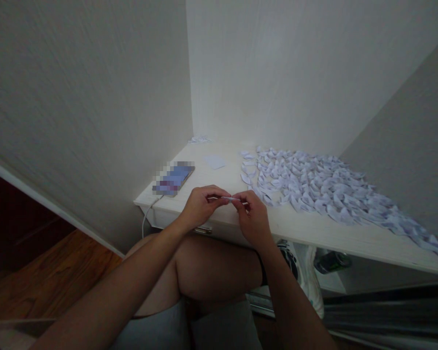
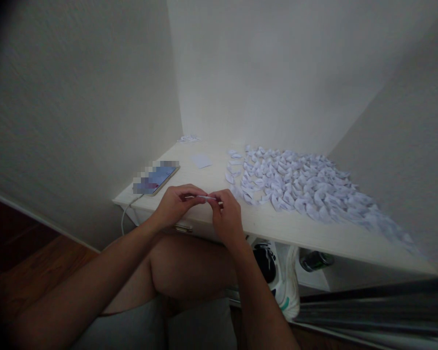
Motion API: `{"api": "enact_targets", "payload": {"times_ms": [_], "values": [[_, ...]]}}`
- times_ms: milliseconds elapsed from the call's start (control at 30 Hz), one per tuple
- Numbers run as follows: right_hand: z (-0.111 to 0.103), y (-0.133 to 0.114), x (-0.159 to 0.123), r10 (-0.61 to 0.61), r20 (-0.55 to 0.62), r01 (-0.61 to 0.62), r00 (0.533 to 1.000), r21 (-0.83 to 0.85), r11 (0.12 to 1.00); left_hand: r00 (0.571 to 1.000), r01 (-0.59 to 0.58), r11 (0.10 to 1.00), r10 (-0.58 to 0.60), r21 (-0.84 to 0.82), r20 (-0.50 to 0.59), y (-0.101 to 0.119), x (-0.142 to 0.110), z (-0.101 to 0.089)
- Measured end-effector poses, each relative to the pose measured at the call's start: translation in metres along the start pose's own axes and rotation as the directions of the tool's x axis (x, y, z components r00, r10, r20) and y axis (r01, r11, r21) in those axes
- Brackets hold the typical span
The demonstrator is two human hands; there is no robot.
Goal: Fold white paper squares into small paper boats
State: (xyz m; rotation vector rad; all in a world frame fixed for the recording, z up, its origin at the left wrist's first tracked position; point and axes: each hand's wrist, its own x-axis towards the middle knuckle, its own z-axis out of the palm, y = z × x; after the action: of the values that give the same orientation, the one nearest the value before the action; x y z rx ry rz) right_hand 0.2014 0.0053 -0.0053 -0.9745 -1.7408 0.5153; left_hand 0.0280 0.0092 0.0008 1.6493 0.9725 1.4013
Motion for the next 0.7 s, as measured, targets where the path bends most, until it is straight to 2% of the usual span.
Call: {"api": "enact_targets", "payload": {"times_ms": [100,200,267,333,433,533,700], "values": [[0.0,-0.003,-0.001,-0.045,-0.009,0.044,0.999,-0.052,0.998,0.999,-0.02,1.0,0.02,0.023,0.033,0.001,0.0,-0.001],[0.001,-0.005,-0.003,-0.055,-0.003,0.054,0.998,-0.1,0.994,0.998,-0.032,0.987,0.024,0.155,0.054,0.002,0.0,-0.001],[0.001,-0.005,-0.003,-0.054,-0.004,0.053,0.999,-0.134,0.99,0.998,-0.008,0.968,-0.007,0.251,0.059,0.002,0.0,0.0],[0.0,-0.005,-0.002,-0.017,-0.016,0.015,1.0,-0.135,0.991,0.997,0.027,0.963,-0.047,0.268,0.068,0.001,0.0,0.001],[-0.003,-0.003,0.001,0.145,0.021,-0.145,0.989,-0.01,0.989,0.987,0.102,0.99,-0.112,0.093,0.114,0.0,0.001,-0.001],[-0.01,0.001,0.006,0.295,0.126,-0.315,0.947,0.183,0.931,0.964,0.198,0.975,-0.175,-0.102,0.201,0.001,0.002,-0.007],[-0.018,0.005,0.009,0.353,0.275,-0.443,0.894,0.436,0.784,0.951,0.247,0.939,-0.189,-0.238,0.244,0.007,0.004,-0.01]]}}
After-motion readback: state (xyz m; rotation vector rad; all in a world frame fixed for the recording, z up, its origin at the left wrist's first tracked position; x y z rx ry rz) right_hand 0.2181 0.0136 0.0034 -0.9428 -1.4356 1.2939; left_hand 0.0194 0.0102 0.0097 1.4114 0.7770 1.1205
